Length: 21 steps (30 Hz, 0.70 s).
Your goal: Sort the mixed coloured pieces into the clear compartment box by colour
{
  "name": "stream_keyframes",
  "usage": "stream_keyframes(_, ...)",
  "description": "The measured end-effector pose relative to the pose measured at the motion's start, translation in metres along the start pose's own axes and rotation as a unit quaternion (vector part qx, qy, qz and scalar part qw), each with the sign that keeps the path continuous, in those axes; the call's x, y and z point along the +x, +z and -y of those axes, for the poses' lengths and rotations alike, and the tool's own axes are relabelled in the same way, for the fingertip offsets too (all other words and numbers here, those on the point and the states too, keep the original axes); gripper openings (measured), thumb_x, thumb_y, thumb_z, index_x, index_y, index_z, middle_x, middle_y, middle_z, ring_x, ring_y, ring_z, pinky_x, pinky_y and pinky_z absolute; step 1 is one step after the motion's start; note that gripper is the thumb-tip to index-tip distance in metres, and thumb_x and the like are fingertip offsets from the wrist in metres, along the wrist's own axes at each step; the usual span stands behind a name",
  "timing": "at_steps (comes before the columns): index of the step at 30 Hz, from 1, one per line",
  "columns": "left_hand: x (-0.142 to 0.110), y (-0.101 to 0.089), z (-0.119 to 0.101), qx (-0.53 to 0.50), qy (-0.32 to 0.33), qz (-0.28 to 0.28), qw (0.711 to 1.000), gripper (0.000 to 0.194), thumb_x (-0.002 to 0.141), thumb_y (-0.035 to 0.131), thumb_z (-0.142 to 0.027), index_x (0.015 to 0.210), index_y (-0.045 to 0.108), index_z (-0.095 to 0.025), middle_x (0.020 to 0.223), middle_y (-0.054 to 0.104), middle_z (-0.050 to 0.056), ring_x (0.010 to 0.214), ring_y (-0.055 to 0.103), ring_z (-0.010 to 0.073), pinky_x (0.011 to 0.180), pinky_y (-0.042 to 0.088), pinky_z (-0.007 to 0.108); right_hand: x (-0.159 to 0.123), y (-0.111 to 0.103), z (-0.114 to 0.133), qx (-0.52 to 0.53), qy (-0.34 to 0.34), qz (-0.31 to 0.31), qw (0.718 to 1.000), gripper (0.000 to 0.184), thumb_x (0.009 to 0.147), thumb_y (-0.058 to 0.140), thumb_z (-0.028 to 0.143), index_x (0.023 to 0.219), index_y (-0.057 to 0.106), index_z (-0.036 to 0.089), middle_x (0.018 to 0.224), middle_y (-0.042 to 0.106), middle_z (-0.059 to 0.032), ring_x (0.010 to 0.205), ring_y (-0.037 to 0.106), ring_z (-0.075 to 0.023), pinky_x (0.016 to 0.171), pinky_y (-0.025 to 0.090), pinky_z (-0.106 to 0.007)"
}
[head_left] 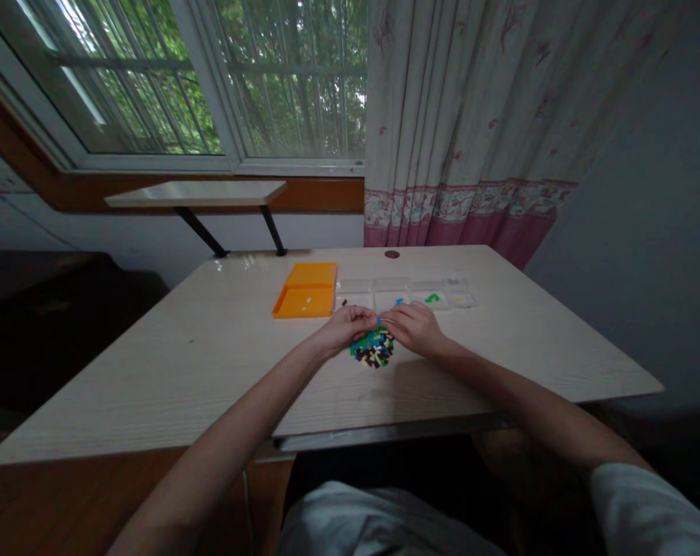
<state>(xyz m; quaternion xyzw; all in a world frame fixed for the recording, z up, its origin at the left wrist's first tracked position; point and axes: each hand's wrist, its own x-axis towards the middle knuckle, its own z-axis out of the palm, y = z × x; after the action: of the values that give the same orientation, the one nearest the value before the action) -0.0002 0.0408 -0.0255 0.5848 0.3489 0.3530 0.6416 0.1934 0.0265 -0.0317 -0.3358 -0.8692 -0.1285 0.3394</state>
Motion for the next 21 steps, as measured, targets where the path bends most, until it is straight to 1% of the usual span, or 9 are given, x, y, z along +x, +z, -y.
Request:
stream_keyframes(3,0.002,-0.005,-0.001,0.036,0.012,-0.012,0.999,0.038,0.063,0.069,-0.042,0.080,0.060,-0.009,0.050,0.045,-0.005,0.040,0.029,0.0023,0.040,0.018,0.017,-0.001,-0.003,-0.006,0.010,0.002,-0.012,1.000,0.019,0.087,0.049,0.029,0.094,0.065,0.023,0.084,0.068,-0.0033,0.075,0.058,-0.0148,0.068,0.038,-0.029)
stream_keyframes(6,0.001,-0.016,-0.003,0.168,0.067,-0.047,0.982,0.030,0.070,0.062,-0.038,0.081,0.061,-0.010,0.056,0.051,-0.002,0.045,0.036,0.0049,0.044,0.025,0.018,-0.003,-0.012,-0.019,0.012,0.040,-0.070,0.997,0.018,0.086,0.050,0.028,0.093,0.066,0.022,0.082,0.067,-0.0043,0.075,0.058,-0.0151,0.069,0.039,-0.029)
stream_keyframes(8,-0.002,-0.024,-0.005,0.296,0.097,-0.045,0.949,0.023,0.073,0.057,-0.033,0.078,0.062,-0.011,0.062,0.055,0.000,0.051,0.041,0.0070,0.048,0.030,0.019,-0.004,-0.018,-0.029,0.015,0.075,-0.107,0.991,0.018,0.085,0.051,0.028,0.091,0.066,0.021,0.079,0.066,-0.0048,0.072,0.057,-0.0151,0.068,0.041,-0.029)
stream_keyframes(10,-0.005,-0.031,-0.008,0.422,0.107,-0.012,0.900,0.019,0.074,0.054,-0.029,0.074,0.062,-0.012,0.064,0.057,0.001,0.055,0.044,0.0088,0.051,0.032,0.020,-0.005,-0.024,-0.038,0.019,0.107,-0.126,0.986,0.018,0.084,0.052,0.030,0.089,0.066,0.020,0.076,0.065,-0.0048,0.066,0.056,-0.0146,0.066,0.042,-0.029)
stream_keyframes(12,-0.008,-0.034,-0.012,0.505,0.108,0.024,0.856,0.018,0.076,0.051,-0.026,0.071,0.062,-0.013,0.064,0.058,0.002,0.058,0.047,0.0100,0.054,0.034,0.020,-0.005,-0.027,-0.042,0.031,0.132,-0.144,0.980,0.019,0.084,0.051,0.031,0.088,0.066,0.020,0.075,0.064,-0.0047,0.061,0.053,-0.0136,0.064,0.043,-0.029)
stream_keyframes(14,-0.010,-0.035,-0.015,0.539,0.105,0.056,0.834,0.020,0.077,0.049,-0.026,0.071,0.062,-0.014,0.065,0.058,0.002,0.058,0.049,0.0102,0.055,0.035,0.020,-0.005,-0.028,-0.043,0.050,0.153,-0.163,0.974,0.020,0.084,0.051,0.032,0.088,0.066,0.020,0.075,0.063,-0.0043,0.057,0.050,-0.0127,0.062,0.044,-0.028)
stream_keyframes(16,-0.011,-0.034,-0.016,0.545,0.101,0.079,0.829,0.020,0.079,0.048,-0.027,0.076,0.063,-0.014,0.065,0.059,0.001,0.057,0.049,0.0100,0.055,0.035,0.019,-0.004,-0.028,-0.042,0.067,0.168,-0.167,0.969,0.020,0.084,0.050,0.033,0.088,0.065,0.021,0.073,0.062,-0.0039,0.056,0.049,-0.0125,0.060,0.044,-0.028)
stream_keyframes(19,-0.011,-0.032,-0.014,0.549,0.113,0.078,0.824,0.023,0.081,0.047,-0.029,0.088,0.064,-0.015,0.070,0.061,0.002,0.061,0.052,0.0110,0.057,0.038,0.019,-0.003,-0.027,-0.039,0.079,0.173,-0.155,0.969,0.020,0.083,0.051,0.034,0.087,0.065,0.021,0.074,0.062,-0.0038,0.057,0.049,-0.0126,0.060,0.044,-0.028)
stream_keyframes(21,-0.010,-0.032,-0.010,0.555,0.135,0.071,0.818,0.026,0.083,0.046,-0.029,0.097,0.064,-0.016,0.078,0.063,0.004,0.069,0.055,0.0128,0.064,0.041,0.021,-0.003,-0.026,-0.037,0.082,0.164,-0.152,0.971,0.019,0.083,0.052,0.033,0.087,0.065,0.021,0.075,0.063,-0.0038,0.057,0.049,-0.0124,0.059,0.044,-0.027)
